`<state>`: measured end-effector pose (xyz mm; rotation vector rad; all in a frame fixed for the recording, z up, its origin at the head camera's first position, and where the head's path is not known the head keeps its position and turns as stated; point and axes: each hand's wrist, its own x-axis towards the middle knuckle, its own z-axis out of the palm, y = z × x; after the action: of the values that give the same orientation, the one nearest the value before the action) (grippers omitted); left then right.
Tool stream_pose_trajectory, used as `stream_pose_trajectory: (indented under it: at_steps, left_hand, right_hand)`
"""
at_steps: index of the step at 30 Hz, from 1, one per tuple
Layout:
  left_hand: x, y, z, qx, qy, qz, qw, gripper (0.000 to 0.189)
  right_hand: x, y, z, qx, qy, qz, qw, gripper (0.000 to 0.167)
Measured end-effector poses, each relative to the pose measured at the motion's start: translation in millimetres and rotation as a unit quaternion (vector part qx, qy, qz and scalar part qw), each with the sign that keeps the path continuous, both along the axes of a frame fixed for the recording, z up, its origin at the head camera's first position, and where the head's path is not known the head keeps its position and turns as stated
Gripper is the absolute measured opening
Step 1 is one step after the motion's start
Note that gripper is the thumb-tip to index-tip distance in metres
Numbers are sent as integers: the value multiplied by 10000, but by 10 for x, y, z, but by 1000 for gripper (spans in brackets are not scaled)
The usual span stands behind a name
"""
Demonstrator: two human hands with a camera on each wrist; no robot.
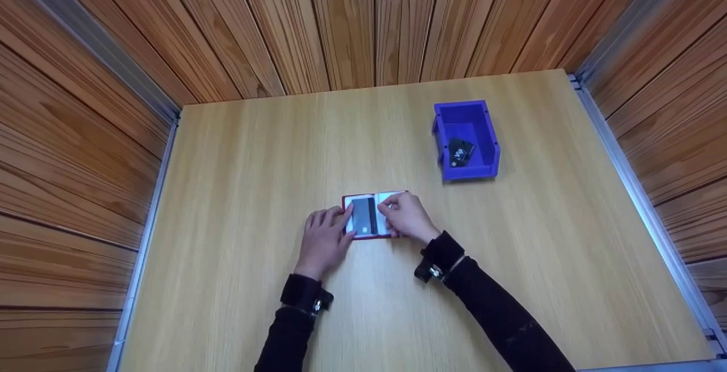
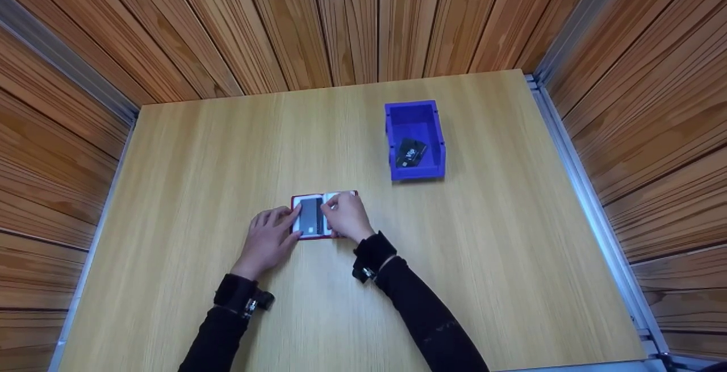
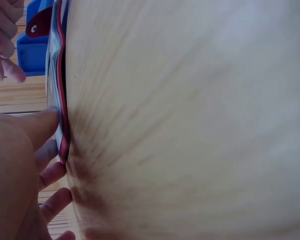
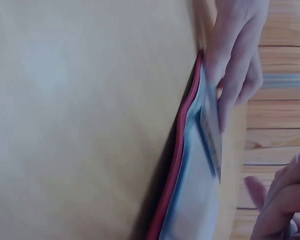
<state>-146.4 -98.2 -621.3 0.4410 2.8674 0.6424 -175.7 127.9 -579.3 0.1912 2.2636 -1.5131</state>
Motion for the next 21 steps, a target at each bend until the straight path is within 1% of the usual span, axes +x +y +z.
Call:
stream_pose_trajectory:
  at_steps: [5,9,15,21]
  left_hand:
    - [-11,-1,8,-38,-106,-9,9999,61]
    - [-23,-6,12,-52,-62,10,10000,61]
    - [-15,-4,6,-12,39,24,10000,60]
    - [-3,-2,-14,-4,31,11,10000,61]
  right_hand:
    - [-12,-31,-84,54,-295,-104,9995,22]
    - [-42,-66,-103,-40,-478,-239,9986,20]
    - [-70,-129,-135,21,-538,-426,9976,17]
    - [-63,-182,-170,86,-710,-580,9958,17]
